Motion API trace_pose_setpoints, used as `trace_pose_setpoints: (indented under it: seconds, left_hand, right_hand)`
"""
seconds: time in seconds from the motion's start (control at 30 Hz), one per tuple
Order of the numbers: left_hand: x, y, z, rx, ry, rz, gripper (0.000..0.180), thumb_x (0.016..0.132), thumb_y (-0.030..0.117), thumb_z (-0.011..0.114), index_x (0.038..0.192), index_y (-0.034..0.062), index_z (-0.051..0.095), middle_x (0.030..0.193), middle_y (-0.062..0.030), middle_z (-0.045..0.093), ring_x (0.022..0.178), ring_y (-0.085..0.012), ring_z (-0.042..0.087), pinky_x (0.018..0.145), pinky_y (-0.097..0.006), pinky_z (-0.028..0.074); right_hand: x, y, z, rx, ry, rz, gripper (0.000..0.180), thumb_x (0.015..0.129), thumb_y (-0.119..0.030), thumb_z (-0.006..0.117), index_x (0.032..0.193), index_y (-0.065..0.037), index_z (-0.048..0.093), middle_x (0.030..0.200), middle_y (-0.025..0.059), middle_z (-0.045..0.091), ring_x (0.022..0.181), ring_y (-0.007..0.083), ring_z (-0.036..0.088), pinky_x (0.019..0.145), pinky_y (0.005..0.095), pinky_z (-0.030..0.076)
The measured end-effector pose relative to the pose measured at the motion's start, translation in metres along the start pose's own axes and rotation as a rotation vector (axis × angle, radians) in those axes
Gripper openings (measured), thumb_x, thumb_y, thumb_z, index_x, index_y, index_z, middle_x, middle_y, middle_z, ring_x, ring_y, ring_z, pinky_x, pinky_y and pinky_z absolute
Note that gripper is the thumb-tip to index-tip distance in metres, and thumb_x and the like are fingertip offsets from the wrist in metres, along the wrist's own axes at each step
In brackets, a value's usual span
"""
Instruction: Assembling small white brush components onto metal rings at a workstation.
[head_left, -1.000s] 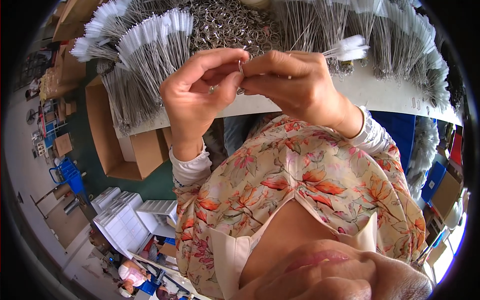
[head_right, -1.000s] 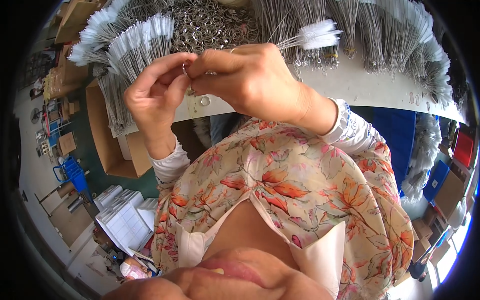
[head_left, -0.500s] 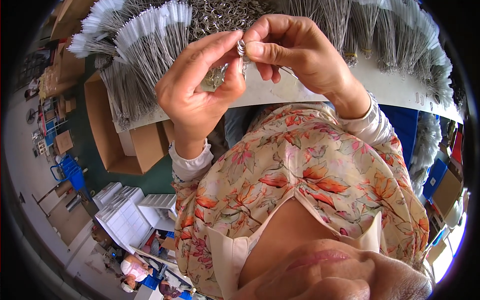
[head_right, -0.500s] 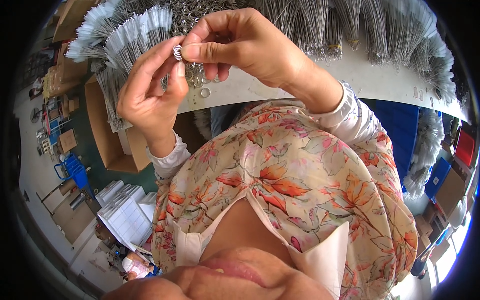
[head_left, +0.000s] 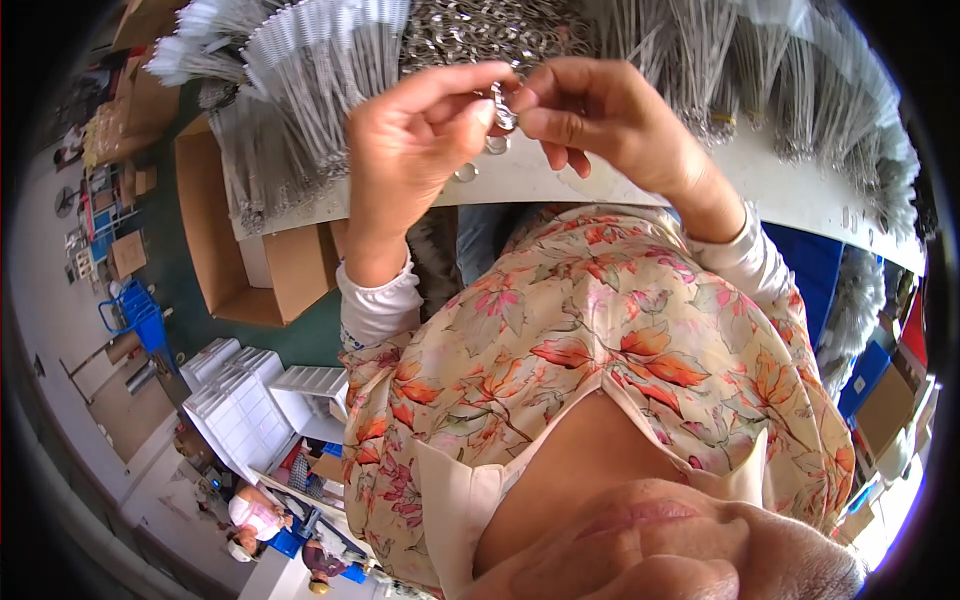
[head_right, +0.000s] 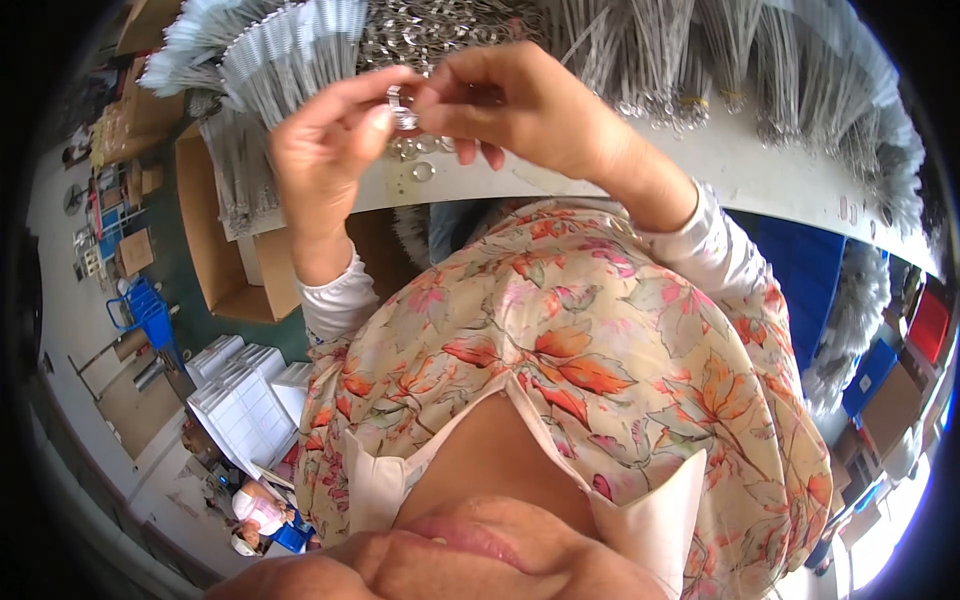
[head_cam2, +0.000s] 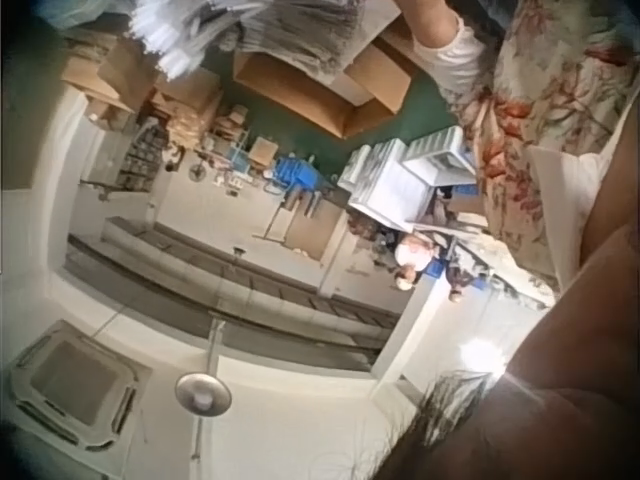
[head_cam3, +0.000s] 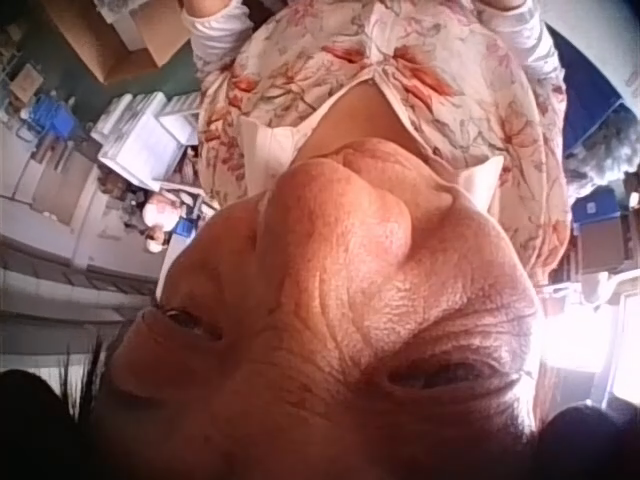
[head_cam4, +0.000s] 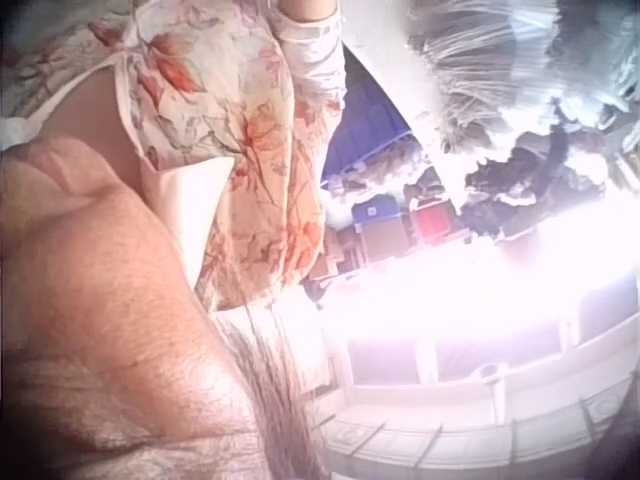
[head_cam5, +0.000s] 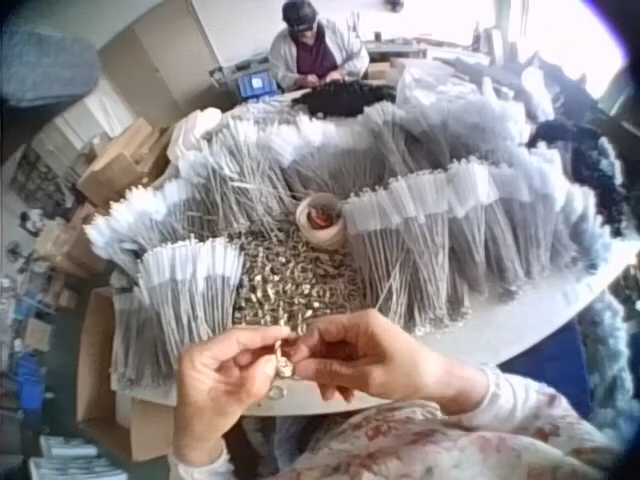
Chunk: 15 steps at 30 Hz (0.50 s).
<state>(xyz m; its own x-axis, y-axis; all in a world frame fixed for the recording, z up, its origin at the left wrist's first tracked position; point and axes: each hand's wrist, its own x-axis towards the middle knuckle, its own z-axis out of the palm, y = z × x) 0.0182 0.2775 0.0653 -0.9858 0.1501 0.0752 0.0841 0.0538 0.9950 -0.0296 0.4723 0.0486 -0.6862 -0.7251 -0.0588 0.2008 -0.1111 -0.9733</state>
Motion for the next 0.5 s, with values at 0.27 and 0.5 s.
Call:
trace_pose_setpoints:
  seconds: [0.27,0.5]
  left_hand:
    - [0.011,-0.032,-0.097,0.817,0.492,-0.044,0.015,0.084,0.010,0.062,0.095,0.0014,0.065,0.082,-0.0058,0.067,0.072,-0.0102,0.063,0.064,-0.022,0.048]
    - [0.044,-0.076,-0.145,1.194,0.452,-0.083,0.024,0.076,0.028,0.069,0.088,0.0062,0.066,0.076,-0.0103,0.066,0.068,-0.0233,0.063,0.064,-0.032,0.047]
  right_hand:
    - [-0.019,0.110,0.003,-1.211,0.196,-0.342,0.003,0.076,-0.010,0.059,0.079,-0.010,0.059,0.078,0.0040,0.054,0.076,0.0216,0.059,0.062,0.0340,0.048]
    - [-0.011,0.113,-0.008,-1.204,0.205,-0.546,0.009,0.073,-0.011,0.064,0.081,-0.010,0.061,0.079,0.0028,0.056,0.078,0.0200,0.058,0.065,0.0321,0.049]
